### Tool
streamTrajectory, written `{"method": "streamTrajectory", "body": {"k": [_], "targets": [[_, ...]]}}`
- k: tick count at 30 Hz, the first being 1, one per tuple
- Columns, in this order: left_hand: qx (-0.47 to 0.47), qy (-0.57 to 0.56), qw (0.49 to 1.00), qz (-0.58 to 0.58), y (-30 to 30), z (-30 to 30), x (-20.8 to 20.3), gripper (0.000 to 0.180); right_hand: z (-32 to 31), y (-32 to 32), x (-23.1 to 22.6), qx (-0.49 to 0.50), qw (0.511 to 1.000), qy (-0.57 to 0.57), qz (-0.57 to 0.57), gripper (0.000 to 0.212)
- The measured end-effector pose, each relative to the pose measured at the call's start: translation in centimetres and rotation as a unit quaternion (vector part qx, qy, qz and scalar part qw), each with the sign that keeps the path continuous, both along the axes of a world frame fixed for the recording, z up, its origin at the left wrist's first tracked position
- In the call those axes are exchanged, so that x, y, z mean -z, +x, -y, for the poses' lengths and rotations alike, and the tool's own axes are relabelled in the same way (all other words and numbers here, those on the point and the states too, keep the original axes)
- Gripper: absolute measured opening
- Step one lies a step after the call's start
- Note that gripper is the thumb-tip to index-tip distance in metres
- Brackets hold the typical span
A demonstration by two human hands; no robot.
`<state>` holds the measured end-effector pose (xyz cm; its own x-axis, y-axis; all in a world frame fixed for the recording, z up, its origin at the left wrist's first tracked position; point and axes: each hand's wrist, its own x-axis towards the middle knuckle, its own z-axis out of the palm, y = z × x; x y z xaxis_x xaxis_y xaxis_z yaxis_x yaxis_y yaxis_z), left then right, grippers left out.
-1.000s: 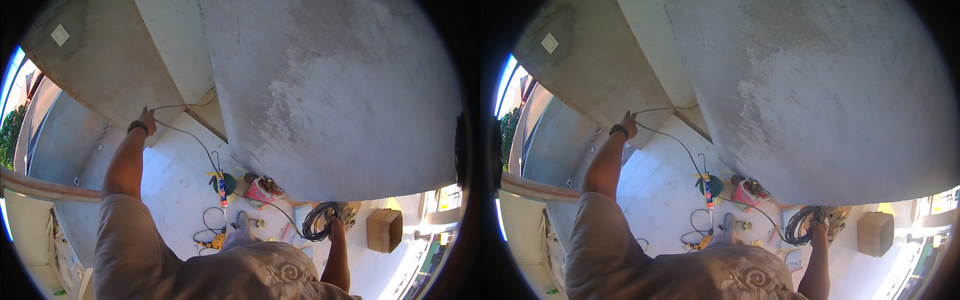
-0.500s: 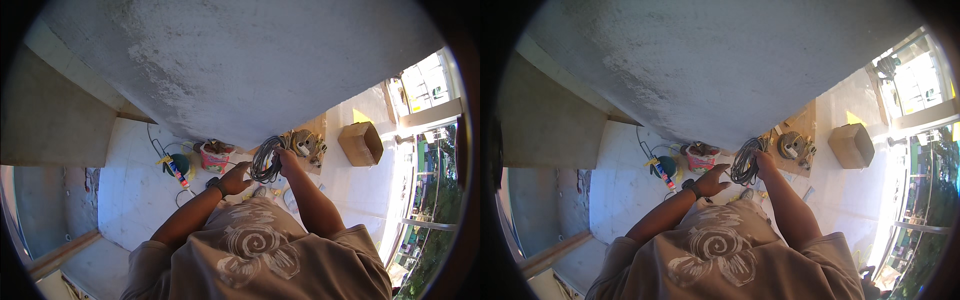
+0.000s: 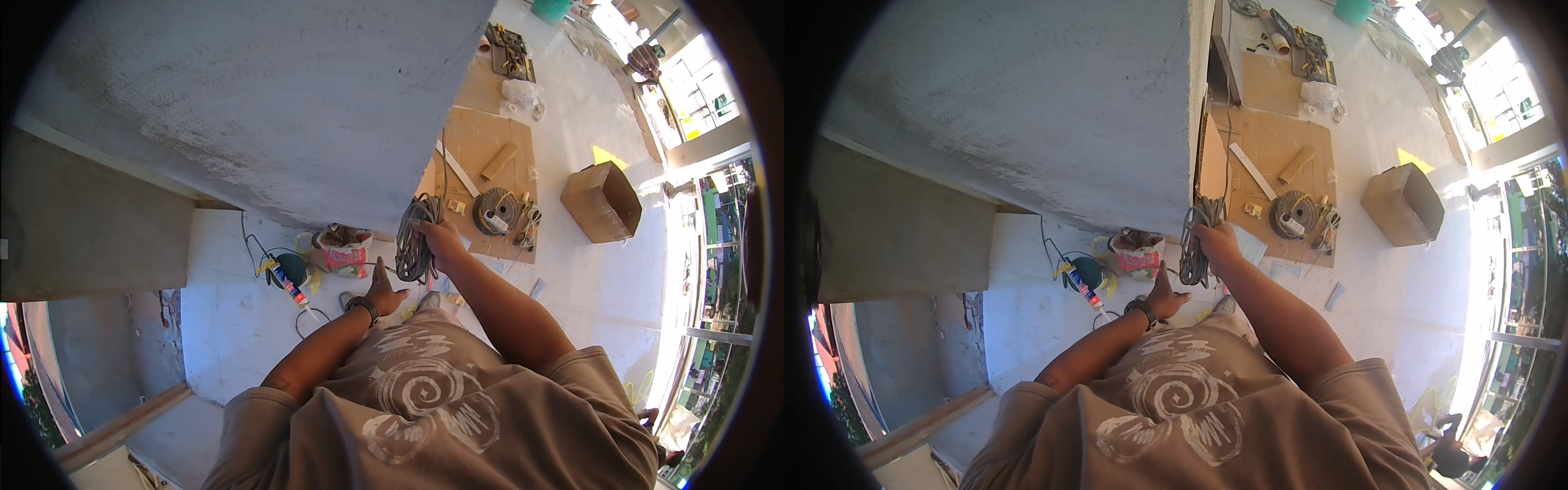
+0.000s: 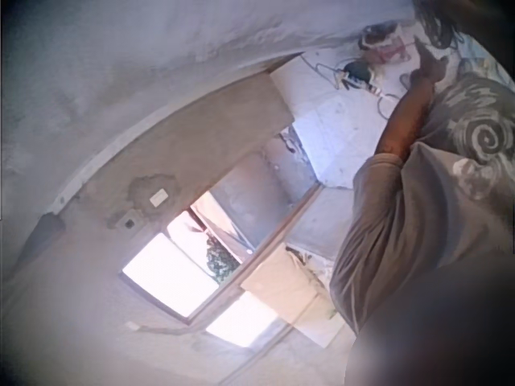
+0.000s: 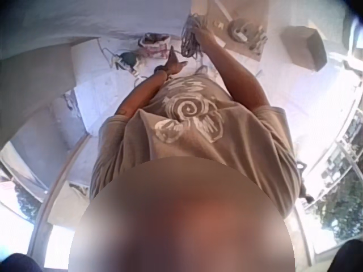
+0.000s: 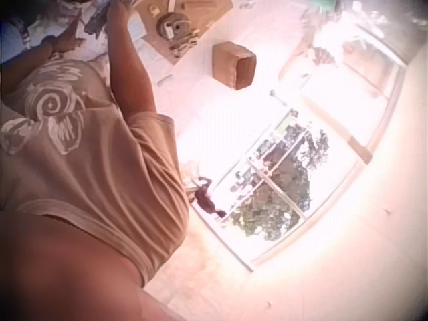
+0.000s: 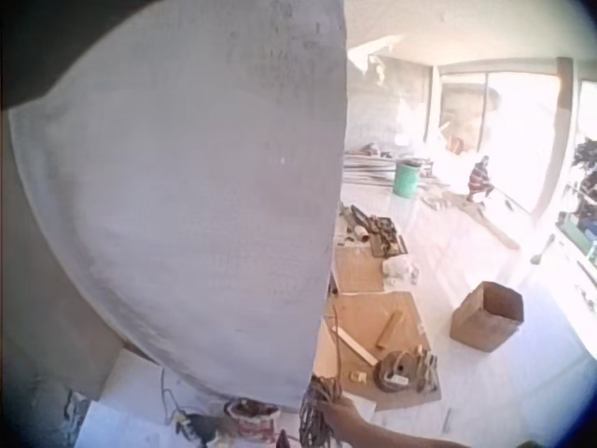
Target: The person gathers tools from a toolbox, including a hammer and screwdriver, then moves into a bathroom. They connect a flexible hose to a wall fitting and attach a handheld bidet sprayer, tightening the connections by hand.
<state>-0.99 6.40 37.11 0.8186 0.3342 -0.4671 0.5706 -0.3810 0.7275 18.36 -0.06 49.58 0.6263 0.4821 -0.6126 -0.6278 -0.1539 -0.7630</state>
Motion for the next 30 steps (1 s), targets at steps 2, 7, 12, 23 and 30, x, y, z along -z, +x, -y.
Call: {"method": "streamTrajectory", "body": {"k": [2, 7, 12, 23, 30], "targets": [[-0.006, 0.011, 1.0, -0.016, 0.4, 0.8, 0.9, 0.119, 0.2, 0.2, -0.7, 0.013, 1.0, -0.006, 0.025, 0.007], [-0.001, -0.057, 0.998, 0.008, 3.2, 1.5, 2.2, 0.119, 1.3, 1.4, -3.3, 0.005, 0.999, 0.014, 0.05, 0.011], [0.098, 0.097, 0.99, -0.007, 2.8, 2.6, 0.3, 0.059, 2.9, 2.9, -3.7, 0.004, 0.999, 0.003, 0.054, 0.017], [0.077, -0.161, 0.972, 0.152, 2.8, 3.6, -11.2, 0.03, 4.8, 3.9, 1.7, 0.005, 0.996, 0.073, -0.057, 0.037], [-0.003, -0.238, 0.964, 0.122, 5.4, 1.6, -16.1, 0.03, 4.6, 2.2, 2.2, 0.037, 0.983, 0.108, -0.144, 0.038]]}}
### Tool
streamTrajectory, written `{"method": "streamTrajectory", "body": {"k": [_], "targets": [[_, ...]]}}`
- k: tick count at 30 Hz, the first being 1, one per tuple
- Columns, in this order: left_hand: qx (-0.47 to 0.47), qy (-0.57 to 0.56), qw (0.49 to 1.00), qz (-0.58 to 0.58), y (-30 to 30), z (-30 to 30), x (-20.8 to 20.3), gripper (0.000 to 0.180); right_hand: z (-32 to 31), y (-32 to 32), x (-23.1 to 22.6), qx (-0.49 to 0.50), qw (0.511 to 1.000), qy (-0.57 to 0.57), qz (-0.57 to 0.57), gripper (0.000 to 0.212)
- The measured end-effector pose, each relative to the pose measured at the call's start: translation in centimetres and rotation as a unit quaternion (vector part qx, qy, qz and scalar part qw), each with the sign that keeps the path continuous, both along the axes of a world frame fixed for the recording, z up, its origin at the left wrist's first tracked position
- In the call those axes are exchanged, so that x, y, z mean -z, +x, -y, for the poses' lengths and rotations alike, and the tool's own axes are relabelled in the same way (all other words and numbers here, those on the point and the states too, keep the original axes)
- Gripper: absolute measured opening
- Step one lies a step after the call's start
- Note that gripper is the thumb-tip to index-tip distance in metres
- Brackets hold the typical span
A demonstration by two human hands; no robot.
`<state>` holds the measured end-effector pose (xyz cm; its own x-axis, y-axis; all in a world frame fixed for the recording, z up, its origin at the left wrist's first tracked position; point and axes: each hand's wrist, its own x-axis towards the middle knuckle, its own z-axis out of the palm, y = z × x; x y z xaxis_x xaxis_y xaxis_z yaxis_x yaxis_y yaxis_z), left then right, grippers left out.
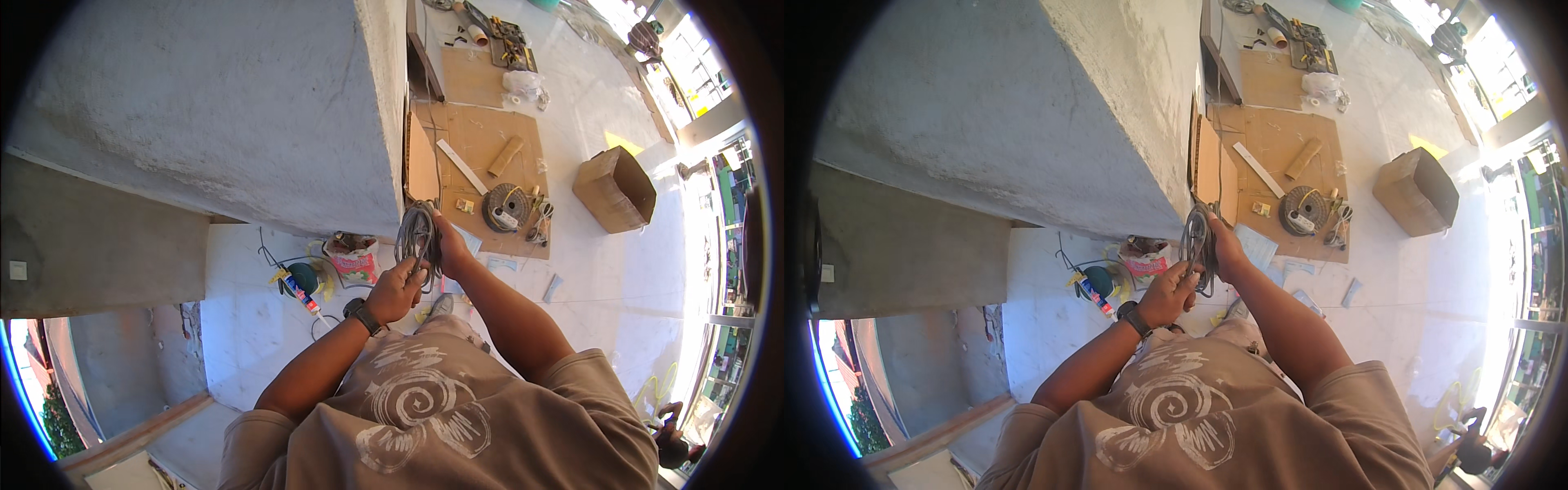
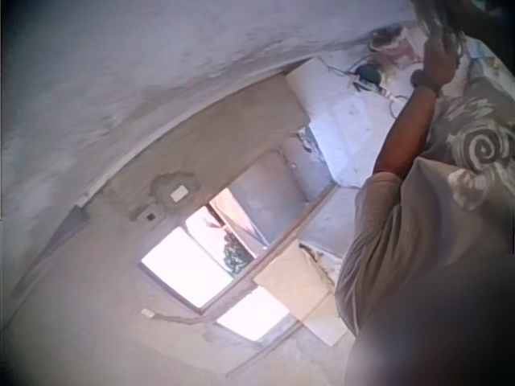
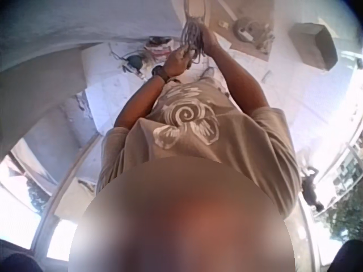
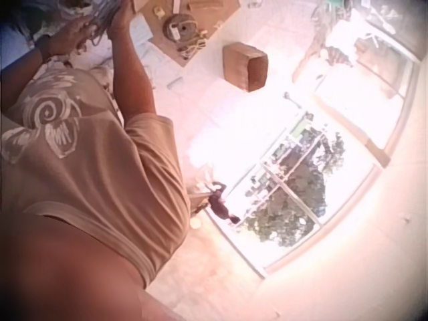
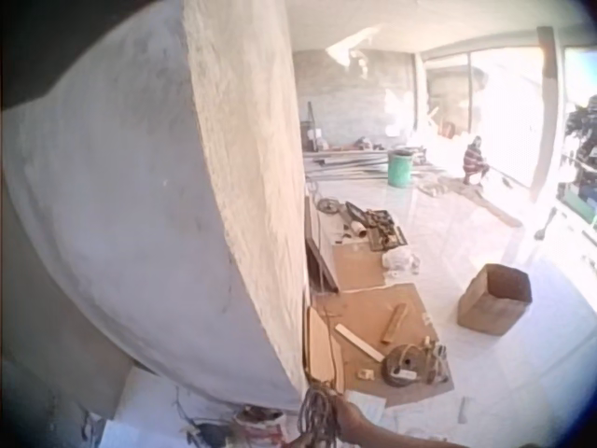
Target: The person gathers tools from a toolbox, including a hammer and screwdriver, then moves into a bathroom. They connect a flexible hose to a wall fitting and attach a handheld bidet sprayer, tightening the connections by hand.
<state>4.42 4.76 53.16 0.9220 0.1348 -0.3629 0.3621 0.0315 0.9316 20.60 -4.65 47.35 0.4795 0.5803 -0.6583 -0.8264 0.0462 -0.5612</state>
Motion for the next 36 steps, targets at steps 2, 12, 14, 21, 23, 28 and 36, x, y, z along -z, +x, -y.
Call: {"method": "streamTrajectory", "body": {"k": [2, 12, 14, 21, 23, 28, 36], "targets": [[-0.017, -0.027, 0.999, 0.007, 0.4, -0.8, -1.1, 0.032, 0.1, -0.4, 0.5, 0.009, 1.0, 0.007, 0.005, 0.037], [-0.022, 0.272, 0.961, -0.044, -5.1, -15.1, -7.2, 0.03, 4.4, 0.6, 2.6, -0.122, 0.954, -0.157, 0.226, 0.017], [-0.025, 0.388, 0.917, -0.086, -8.4, -19.9, -10.2, 0.025, 6.0, 2.0, 1.8, -0.102, 0.962, -0.143, 0.208, 0.015], [-0.034, 0.722, 0.682, -0.114, -18.4, -37.9, -19.6, 0.016, 5.7, 3.5, -1.8, 0.012, 0.987, -0.085, 0.139, 0.011], [-0.06, 0.799, 0.588, -0.111, -20.2, -42.2, -21.8, 0.016, 4.6, 3.5, -2.8, 0.056, 0.993, -0.018, 0.1, 0.011], [-0.331, 0.818, 0.453, -0.128, -23.5, -48.3, -29.6, 0.029, 3.4, 3.8, -6.0, 0.062, 0.994, 0.06, 0.06, 0.011], [-0.284, 0.79, 0.517, -0.169, -32.4, -56.2, -32.7, 0.03, 1.9, 2.2, -7.2, 0.069, 0.993, -0.017, 0.09, 0.01]]}}
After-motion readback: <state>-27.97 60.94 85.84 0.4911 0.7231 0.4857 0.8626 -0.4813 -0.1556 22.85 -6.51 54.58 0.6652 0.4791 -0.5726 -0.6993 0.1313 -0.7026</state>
